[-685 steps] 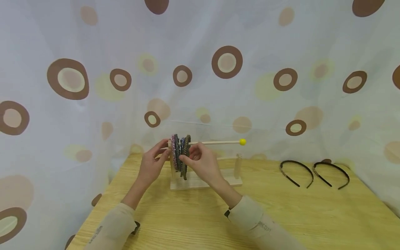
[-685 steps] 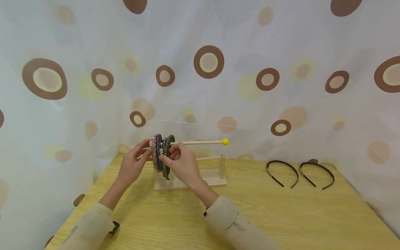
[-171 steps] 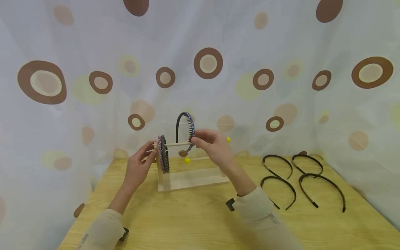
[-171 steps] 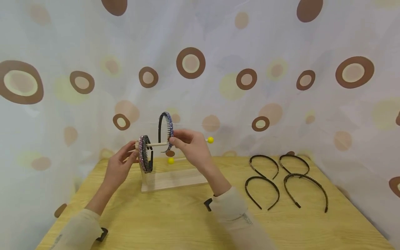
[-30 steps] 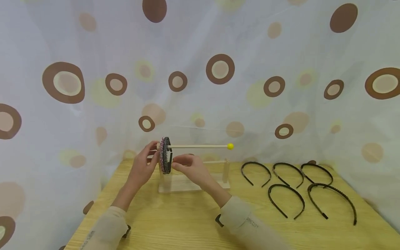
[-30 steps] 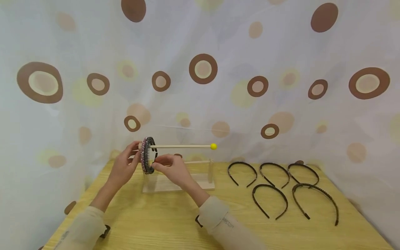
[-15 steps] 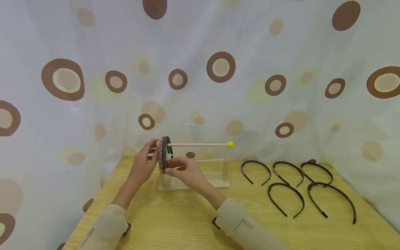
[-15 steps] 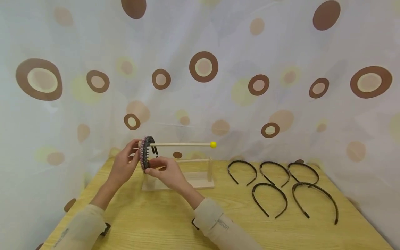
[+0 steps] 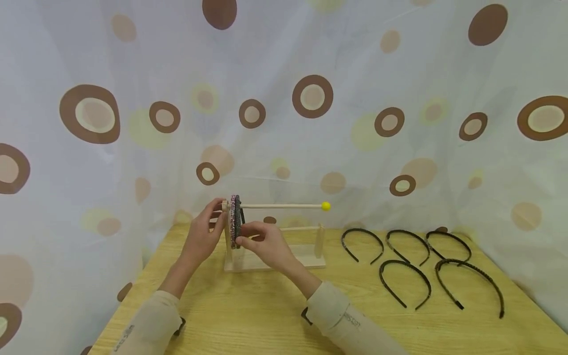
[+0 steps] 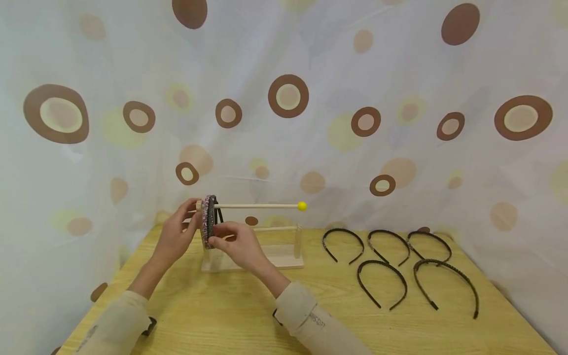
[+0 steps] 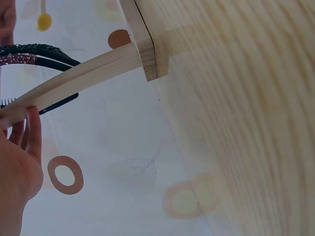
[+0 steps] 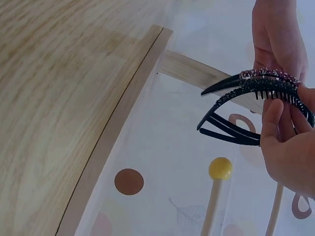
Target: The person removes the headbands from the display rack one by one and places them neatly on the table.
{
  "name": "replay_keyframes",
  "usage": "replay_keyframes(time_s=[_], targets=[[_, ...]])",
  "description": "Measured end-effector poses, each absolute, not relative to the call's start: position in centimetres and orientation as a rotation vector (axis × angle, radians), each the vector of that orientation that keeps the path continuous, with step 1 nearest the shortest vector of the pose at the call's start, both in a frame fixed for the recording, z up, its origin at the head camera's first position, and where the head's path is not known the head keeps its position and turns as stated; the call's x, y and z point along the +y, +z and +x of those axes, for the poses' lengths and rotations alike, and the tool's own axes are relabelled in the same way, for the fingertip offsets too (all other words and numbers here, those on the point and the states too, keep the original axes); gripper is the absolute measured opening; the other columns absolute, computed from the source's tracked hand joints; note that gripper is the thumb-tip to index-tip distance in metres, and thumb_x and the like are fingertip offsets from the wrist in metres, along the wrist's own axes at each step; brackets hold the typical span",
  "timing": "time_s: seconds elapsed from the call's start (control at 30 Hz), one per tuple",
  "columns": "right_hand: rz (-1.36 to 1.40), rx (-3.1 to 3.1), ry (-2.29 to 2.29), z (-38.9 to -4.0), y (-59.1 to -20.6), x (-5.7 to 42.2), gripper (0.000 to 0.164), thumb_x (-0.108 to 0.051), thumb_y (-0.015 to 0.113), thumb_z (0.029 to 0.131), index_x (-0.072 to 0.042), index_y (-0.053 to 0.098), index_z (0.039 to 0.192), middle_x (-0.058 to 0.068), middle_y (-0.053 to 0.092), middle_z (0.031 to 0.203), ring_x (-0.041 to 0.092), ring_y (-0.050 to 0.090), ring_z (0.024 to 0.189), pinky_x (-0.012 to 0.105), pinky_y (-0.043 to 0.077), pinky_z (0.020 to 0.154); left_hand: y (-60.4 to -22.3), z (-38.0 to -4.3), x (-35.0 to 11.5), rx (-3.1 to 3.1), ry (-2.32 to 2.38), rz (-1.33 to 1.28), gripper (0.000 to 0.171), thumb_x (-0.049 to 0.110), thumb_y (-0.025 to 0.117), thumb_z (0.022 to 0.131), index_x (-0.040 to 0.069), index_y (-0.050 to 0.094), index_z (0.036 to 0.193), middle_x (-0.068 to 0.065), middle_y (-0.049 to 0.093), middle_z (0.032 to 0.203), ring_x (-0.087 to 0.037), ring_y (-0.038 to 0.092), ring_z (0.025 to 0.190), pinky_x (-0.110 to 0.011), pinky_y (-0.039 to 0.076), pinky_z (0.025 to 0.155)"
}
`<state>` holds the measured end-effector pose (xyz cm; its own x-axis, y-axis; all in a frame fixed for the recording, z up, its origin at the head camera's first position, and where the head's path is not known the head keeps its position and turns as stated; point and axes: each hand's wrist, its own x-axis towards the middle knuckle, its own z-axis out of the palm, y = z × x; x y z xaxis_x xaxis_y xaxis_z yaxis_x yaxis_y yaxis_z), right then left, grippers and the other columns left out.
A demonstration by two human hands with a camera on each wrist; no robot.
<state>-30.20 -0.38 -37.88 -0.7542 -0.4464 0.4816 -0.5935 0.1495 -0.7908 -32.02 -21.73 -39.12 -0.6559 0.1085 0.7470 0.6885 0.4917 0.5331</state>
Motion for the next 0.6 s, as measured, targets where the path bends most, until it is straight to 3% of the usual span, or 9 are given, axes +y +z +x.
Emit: replay_keyframes(time_s=[0.4, 0.6], targets=[[1.033, -2.212, 1.541, -29.9, -37.4, -0.2, 0.023, -0.007, 0.072, 0.096, 0.001, 0.074, 0.118, 0.01, 0.073, 0.107, 0.019, 0.071, 0.097, 0.026, 0.06, 0.082, -39.0, -32.1, -21.6, -2.092, -1.141, -0.652, 0.039, 0.018, 0.053, 0.108, 0.003, 0.05, 0.145, -0.015, 0.062, 0.13, -0.031, 0.065, 0.112, -0.04, 0.06, 0.084], [0.947, -2.205, 1.547, -29.7, -36.7, 0.2, 0.021, -0.008, 0.072, 0.096, -0.002, 0.075, 0.116, 0.008, 0.071, 0.108, 0.018, 0.07, 0.098, 0.027, 0.06, 0.083, -38.9, -31.9, -21.6, -2.082, -1.153, -0.653, 0.039, 0.016, 0.054, 0.108, 0.001, 0.051, 0.143, -0.017, 0.062, 0.13, -0.033, 0.065, 0.111, -0.041, 0.06, 0.084]])
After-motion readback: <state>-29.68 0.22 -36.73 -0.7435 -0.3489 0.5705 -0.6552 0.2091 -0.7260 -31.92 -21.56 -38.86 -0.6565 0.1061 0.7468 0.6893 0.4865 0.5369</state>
